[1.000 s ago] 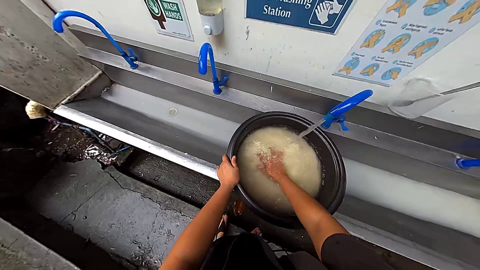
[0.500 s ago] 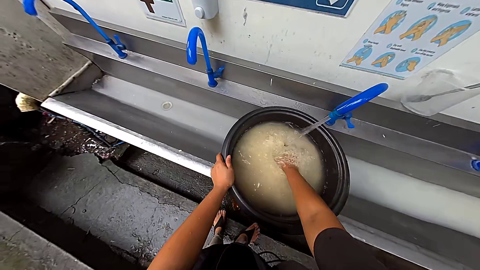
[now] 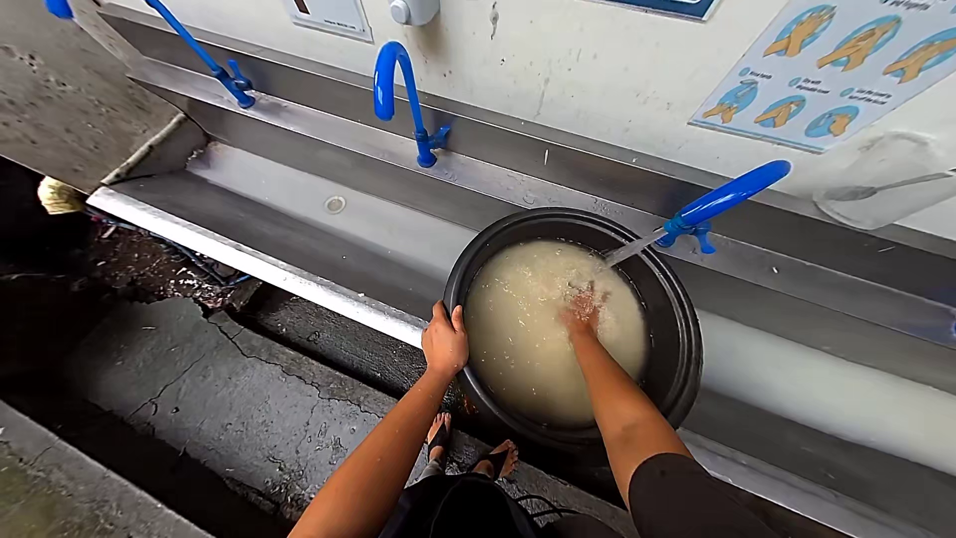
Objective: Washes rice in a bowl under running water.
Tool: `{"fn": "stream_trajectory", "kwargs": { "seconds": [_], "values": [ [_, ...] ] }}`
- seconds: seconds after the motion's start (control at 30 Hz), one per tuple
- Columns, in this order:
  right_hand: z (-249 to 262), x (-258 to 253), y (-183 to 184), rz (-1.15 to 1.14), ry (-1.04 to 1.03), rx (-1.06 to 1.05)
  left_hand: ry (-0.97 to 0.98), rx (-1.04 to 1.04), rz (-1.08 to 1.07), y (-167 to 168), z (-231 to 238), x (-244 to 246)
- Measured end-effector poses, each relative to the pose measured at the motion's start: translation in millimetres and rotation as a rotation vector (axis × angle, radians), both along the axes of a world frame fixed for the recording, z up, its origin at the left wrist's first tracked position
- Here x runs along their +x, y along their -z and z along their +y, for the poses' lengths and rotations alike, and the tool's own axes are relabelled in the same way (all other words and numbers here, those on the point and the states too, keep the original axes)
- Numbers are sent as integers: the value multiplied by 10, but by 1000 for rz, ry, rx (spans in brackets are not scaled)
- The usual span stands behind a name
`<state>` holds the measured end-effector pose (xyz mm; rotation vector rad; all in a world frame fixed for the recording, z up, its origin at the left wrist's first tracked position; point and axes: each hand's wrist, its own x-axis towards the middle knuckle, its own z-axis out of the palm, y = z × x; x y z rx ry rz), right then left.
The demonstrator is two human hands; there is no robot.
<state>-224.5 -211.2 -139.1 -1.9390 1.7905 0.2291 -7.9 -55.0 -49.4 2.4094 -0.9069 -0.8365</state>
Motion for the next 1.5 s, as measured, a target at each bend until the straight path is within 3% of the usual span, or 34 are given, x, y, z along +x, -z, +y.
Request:
{"fn": "stream_trajectory", "kwargs": {
  "seconds": [0.07, 0.17, 0.57, 0.77, 0.9, 1.03, 1.27, 1.37, 1.5],
  "values": [
    [17, 15, -97, 54, -34, 89, 1, 3, 1, 4, -3, 3],
    [-20, 37, -125, 126, -76, -4, 5, 2, 2, 8, -4, 7],
    [-45, 74, -109, 2, -48, 56, 0, -16, 11, 9, 5, 1],
    [-82, 123, -136, 94, -2, -18, -4, -16, 3, 22, 2, 2],
    [-109, 96, -53, 94, -33, 23, -6, -16, 14, 18, 2, 7],
    [-50, 91, -201, 80, -63, 94, -14, -20, 17, 6, -4, -1],
    [-3, 639, -299, 48, -80, 166, -12, -18, 10, -1, -8, -5],
    [45, 907, -301, -66, -40, 42, -12, -15, 8, 2, -6, -7],
    [216, 1144, -129, -99, -165, -53, -14, -21, 10, 7, -10, -3]
  ]
}}
